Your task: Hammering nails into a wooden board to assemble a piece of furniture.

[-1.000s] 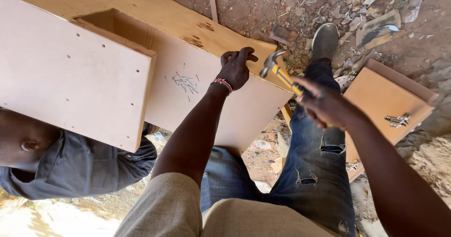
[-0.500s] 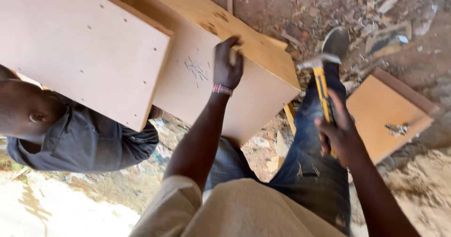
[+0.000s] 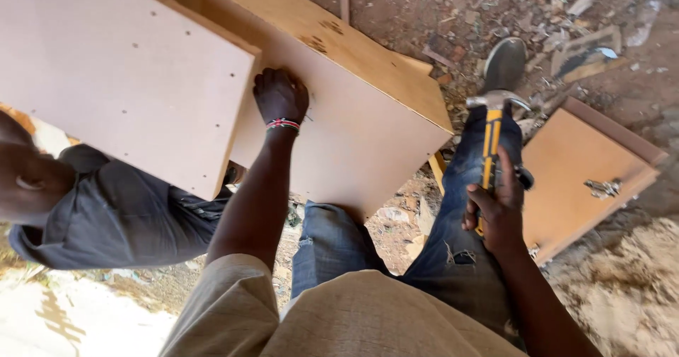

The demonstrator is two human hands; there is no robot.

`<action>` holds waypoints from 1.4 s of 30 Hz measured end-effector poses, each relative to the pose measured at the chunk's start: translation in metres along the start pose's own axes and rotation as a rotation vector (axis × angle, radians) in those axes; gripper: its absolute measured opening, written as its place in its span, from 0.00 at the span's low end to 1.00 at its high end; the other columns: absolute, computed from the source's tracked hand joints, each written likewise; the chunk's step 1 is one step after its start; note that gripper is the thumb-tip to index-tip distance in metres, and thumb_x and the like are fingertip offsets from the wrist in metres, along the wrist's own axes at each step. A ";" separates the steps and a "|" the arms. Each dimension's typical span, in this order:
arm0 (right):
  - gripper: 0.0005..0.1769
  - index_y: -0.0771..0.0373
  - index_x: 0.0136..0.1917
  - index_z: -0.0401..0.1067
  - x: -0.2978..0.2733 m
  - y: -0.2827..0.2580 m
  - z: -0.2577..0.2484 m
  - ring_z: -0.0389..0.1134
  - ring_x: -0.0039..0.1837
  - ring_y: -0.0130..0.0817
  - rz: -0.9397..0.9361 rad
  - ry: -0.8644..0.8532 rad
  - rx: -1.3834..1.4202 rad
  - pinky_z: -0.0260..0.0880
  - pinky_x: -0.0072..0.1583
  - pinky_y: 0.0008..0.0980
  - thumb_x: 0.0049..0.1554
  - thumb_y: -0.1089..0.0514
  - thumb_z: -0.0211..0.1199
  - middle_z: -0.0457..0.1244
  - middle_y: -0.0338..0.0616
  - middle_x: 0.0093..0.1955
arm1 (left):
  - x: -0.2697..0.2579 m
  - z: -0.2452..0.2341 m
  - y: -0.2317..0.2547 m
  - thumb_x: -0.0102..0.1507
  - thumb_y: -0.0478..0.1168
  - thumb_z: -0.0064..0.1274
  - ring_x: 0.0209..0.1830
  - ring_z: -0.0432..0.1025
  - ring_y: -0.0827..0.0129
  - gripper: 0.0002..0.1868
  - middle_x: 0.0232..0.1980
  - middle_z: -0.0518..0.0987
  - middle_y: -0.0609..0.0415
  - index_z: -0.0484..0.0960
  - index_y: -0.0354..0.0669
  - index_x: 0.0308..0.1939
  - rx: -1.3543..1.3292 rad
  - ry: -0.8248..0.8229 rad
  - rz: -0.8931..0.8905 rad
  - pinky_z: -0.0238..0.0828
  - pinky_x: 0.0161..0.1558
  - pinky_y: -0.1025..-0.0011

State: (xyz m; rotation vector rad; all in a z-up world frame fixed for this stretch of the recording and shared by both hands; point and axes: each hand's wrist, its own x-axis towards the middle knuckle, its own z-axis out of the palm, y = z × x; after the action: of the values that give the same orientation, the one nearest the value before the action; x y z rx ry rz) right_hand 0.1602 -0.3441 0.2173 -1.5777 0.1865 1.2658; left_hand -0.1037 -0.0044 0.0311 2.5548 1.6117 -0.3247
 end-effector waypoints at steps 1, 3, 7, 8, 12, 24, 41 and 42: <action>0.45 0.59 0.85 0.39 0.001 0.001 -0.001 0.59 0.19 0.38 0.000 0.019 -0.002 0.66 0.21 0.34 0.60 0.69 0.54 0.54 0.50 0.23 | 0.000 0.004 -0.004 0.56 0.48 0.55 0.41 0.74 0.51 0.09 0.36 0.75 0.52 0.77 0.51 0.28 -0.011 -0.007 0.013 0.71 0.43 0.53; 0.46 0.60 0.84 0.41 0.004 0.005 -0.002 0.58 0.17 0.40 -0.023 -0.007 0.004 0.64 0.19 0.37 0.57 0.71 0.55 0.55 0.53 0.22 | 0.006 0.016 -0.011 0.50 0.55 0.59 0.44 0.73 0.53 0.17 0.39 0.76 0.50 0.78 0.49 0.33 0.095 -0.060 0.096 0.68 0.49 0.55; 0.46 0.56 0.85 0.41 0.000 0.003 -0.005 0.59 0.18 0.39 -0.002 0.012 0.040 0.65 0.19 0.36 0.58 0.70 0.53 0.55 0.51 0.22 | 0.006 0.013 0.006 0.51 0.52 0.55 0.45 0.72 0.52 0.15 0.39 0.75 0.51 0.75 0.47 0.32 -0.017 -0.063 0.072 0.65 0.52 0.55; 0.47 0.56 0.85 0.40 0.001 0.004 -0.008 0.59 0.18 0.38 -0.009 -0.007 0.047 0.65 0.19 0.34 0.58 0.70 0.53 0.55 0.51 0.23 | 0.006 0.009 0.021 0.51 0.45 0.55 0.39 0.72 0.48 0.11 0.35 0.74 0.49 0.73 0.47 0.33 -0.209 -0.031 0.122 0.67 0.46 0.52; 0.46 0.56 0.85 0.39 0.004 0.006 -0.014 0.61 0.19 0.37 -0.006 -0.024 0.044 0.65 0.19 0.33 0.58 0.68 0.53 0.57 0.50 0.24 | -0.014 0.000 0.108 0.54 0.26 0.52 0.33 0.74 0.40 0.12 0.30 0.74 0.38 0.70 0.39 0.39 -0.851 -0.172 0.190 0.72 0.36 0.54; 0.46 0.55 0.85 0.39 0.005 -0.003 -0.027 0.61 0.19 0.37 0.014 -0.019 0.057 0.67 0.20 0.31 0.58 0.65 0.54 0.58 0.51 0.24 | -0.058 0.043 0.227 0.59 0.53 0.49 0.62 0.72 0.70 0.09 0.41 0.86 0.72 0.84 0.72 0.39 -0.417 -0.791 0.312 0.42 0.73 0.59; 0.34 0.56 0.85 0.42 0.046 -0.066 -0.025 0.64 0.22 0.41 0.144 -0.161 -0.413 0.66 0.24 0.34 0.68 0.55 0.42 0.62 0.53 0.28 | -0.056 0.037 0.228 0.63 0.53 0.49 0.65 0.68 0.72 0.10 0.51 0.83 0.68 0.85 0.66 0.41 -0.371 -0.901 0.288 0.38 0.73 0.57; 0.33 0.54 0.85 0.42 0.052 -0.068 -0.024 0.65 0.23 0.40 0.142 -0.179 -0.445 0.67 0.25 0.33 0.69 0.54 0.40 0.62 0.53 0.28 | -0.054 0.036 0.228 0.63 0.53 0.48 0.65 0.68 0.73 0.10 0.50 0.83 0.68 0.85 0.66 0.40 -0.385 -0.900 0.292 0.38 0.73 0.57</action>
State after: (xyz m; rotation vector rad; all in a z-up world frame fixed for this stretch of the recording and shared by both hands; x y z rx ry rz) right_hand 0.2420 -0.3096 0.2156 -1.8342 -0.1074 1.6332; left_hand 0.0744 -0.1581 0.0032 1.8633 0.8488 -0.8676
